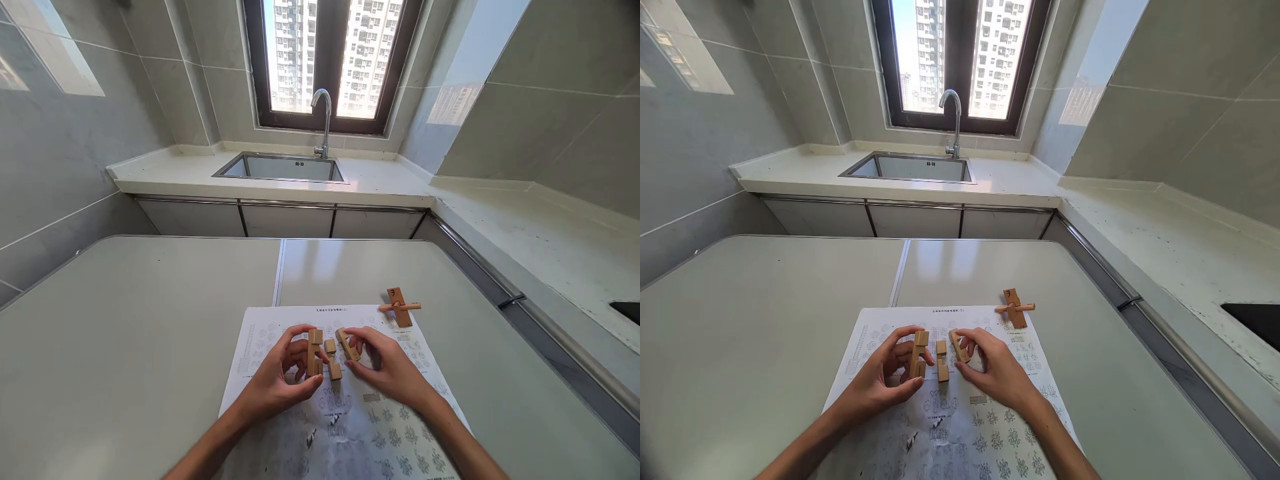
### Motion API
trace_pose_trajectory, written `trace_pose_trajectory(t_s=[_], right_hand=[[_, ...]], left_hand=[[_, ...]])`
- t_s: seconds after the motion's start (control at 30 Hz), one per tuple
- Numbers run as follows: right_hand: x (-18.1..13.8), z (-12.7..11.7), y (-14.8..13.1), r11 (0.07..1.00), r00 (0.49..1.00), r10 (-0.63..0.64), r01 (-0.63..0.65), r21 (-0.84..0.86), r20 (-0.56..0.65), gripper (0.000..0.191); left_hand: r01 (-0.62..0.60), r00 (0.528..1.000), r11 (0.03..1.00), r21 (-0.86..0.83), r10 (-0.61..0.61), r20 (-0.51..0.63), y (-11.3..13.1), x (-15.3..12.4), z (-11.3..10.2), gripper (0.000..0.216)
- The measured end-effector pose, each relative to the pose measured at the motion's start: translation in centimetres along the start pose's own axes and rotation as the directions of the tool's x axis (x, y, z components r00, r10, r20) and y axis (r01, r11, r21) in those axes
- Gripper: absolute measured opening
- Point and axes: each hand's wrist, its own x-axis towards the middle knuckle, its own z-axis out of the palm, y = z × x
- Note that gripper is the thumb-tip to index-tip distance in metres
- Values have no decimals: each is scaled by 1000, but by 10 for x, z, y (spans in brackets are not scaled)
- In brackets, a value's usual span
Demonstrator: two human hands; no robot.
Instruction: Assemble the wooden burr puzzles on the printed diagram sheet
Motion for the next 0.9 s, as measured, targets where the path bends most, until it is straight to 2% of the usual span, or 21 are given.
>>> trace_pose_trajectory(t_s=[0.1,0.17,0.3,0.4,0.57,0.77,0.9], right_hand=[[1,1,3,994,994,74,-68,83,-78,37],[2,0,2,972,987,135,-114,205,-88,37],[1,-3,-5,853,983,181,-146,500,-20,45],[0,-4,-11,759,982,179,-172,628,52,47],[-2,-2,-16,706,971,193,-236,667,139,42],[-4,7,-22,682,986,109,-166,713,126,33],[-6,11,-25,715,991,92,-133,687,96,30]], left_hand=[[14,999,995,-100,-10,35,-3,1,-1,62],[21,999,987,-158,-13,46,-4,2,-1,65],[60,997,969,-241,-47,56,-6,4,1,68],[81,996,963,-258,-68,60,-7,4,2,66],[85,996,980,-182,-79,41,-9,3,3,66],[78,997,993,-83,-78,5,-8,2,7,61],[75,997,996,-40,-74,28,-6,2,9,59]])
